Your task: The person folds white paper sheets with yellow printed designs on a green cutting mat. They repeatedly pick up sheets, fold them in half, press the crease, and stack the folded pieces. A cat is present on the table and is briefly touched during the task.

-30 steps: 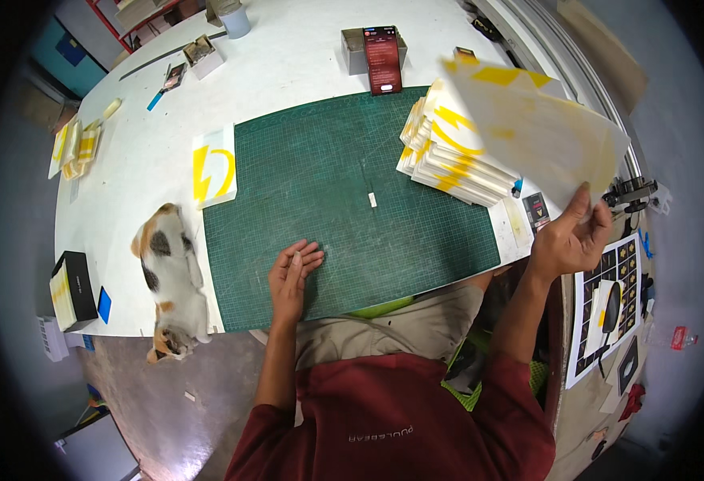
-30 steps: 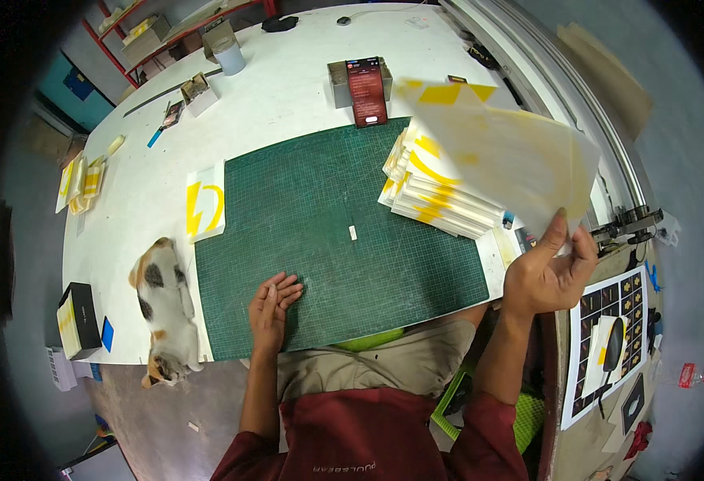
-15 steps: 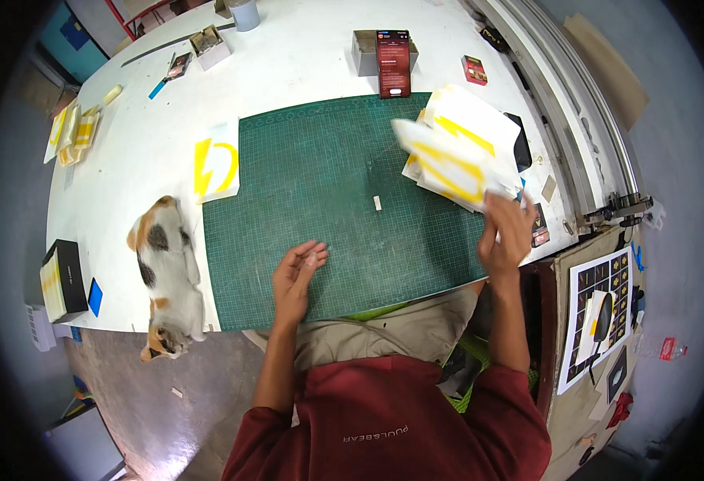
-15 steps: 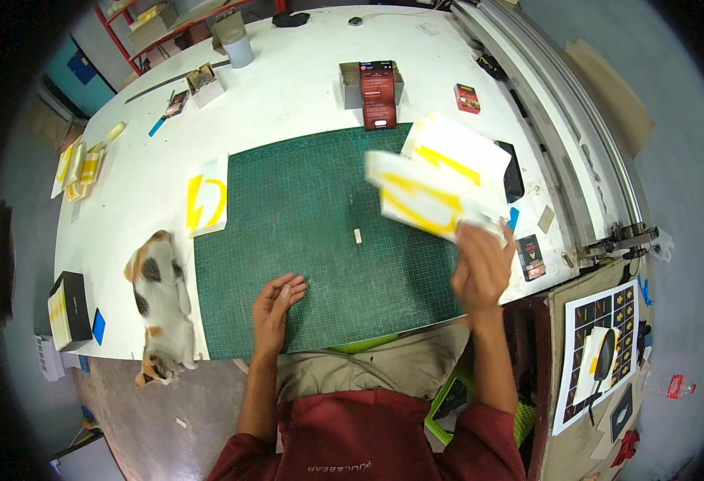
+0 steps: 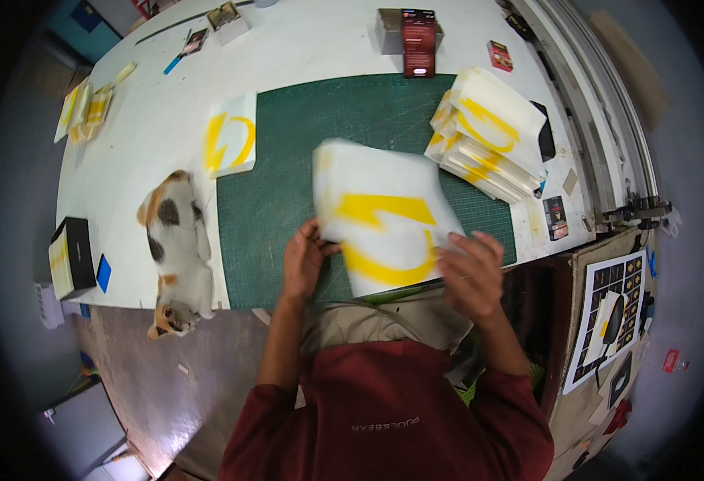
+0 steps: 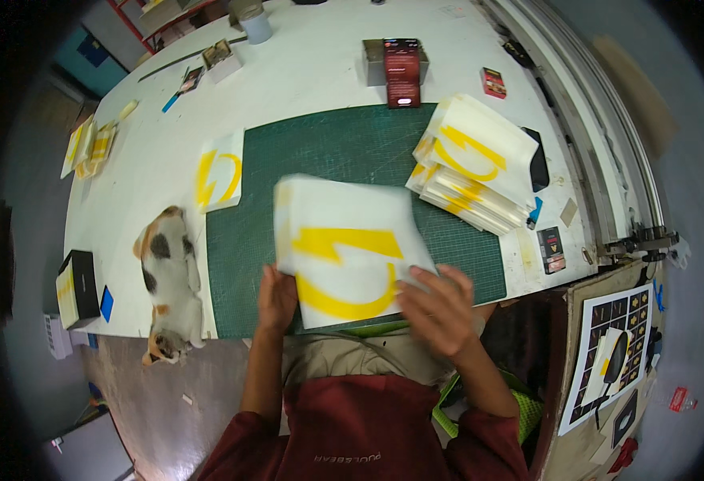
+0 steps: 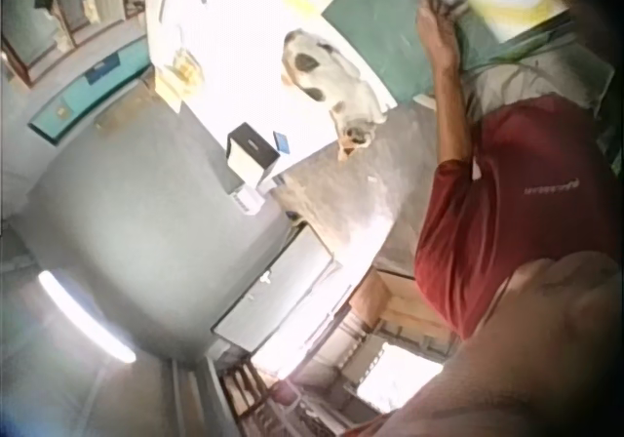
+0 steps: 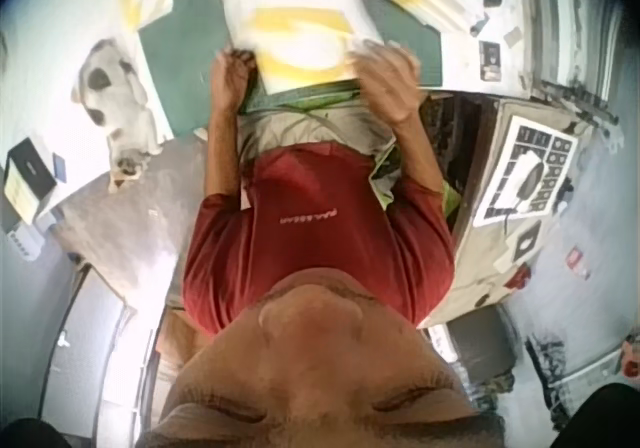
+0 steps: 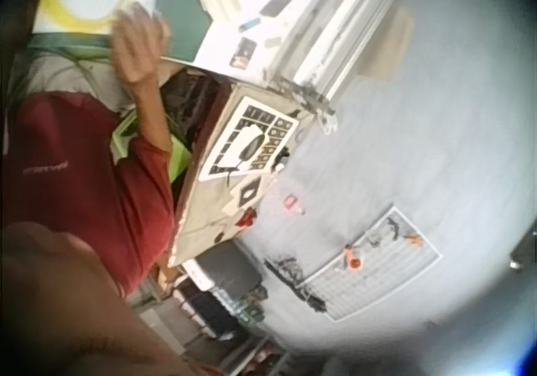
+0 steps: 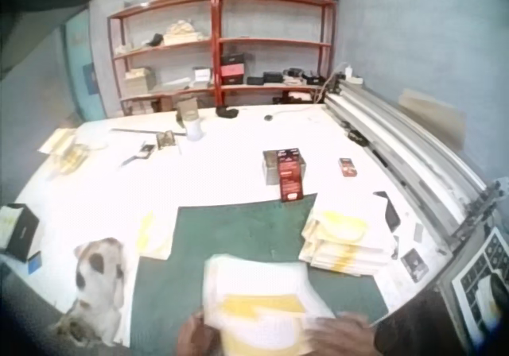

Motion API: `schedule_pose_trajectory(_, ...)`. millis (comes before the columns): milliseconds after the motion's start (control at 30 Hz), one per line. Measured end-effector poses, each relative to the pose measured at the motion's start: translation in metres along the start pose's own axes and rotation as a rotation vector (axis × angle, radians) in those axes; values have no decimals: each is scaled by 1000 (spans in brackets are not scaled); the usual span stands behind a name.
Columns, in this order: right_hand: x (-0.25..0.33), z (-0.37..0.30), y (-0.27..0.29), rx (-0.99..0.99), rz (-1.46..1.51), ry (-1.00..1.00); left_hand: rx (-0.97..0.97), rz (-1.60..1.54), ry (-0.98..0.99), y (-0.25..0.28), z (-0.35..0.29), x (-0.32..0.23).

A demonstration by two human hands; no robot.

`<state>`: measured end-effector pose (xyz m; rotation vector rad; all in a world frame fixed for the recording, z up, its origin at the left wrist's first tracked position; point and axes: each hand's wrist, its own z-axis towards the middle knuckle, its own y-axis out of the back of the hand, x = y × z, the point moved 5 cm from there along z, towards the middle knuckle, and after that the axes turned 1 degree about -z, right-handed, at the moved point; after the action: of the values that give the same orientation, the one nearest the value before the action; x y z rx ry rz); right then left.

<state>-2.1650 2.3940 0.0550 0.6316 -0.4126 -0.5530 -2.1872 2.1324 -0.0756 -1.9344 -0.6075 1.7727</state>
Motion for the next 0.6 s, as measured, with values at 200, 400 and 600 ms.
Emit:
schedule_pose_trajectory(200, 8, -44, -65, 377, 100, -76, -175, 174, 209, 19, 2, -7)
schedule_pose_trajectory(400, -31, -60, -77, 51, 330, -817, -179, 200, 199, 38, -14, 0)
schedule_pose_trajectory(600, -46, -66, -104, 29, 836, -1200, -155, 81, 128, 28, -11, -10)
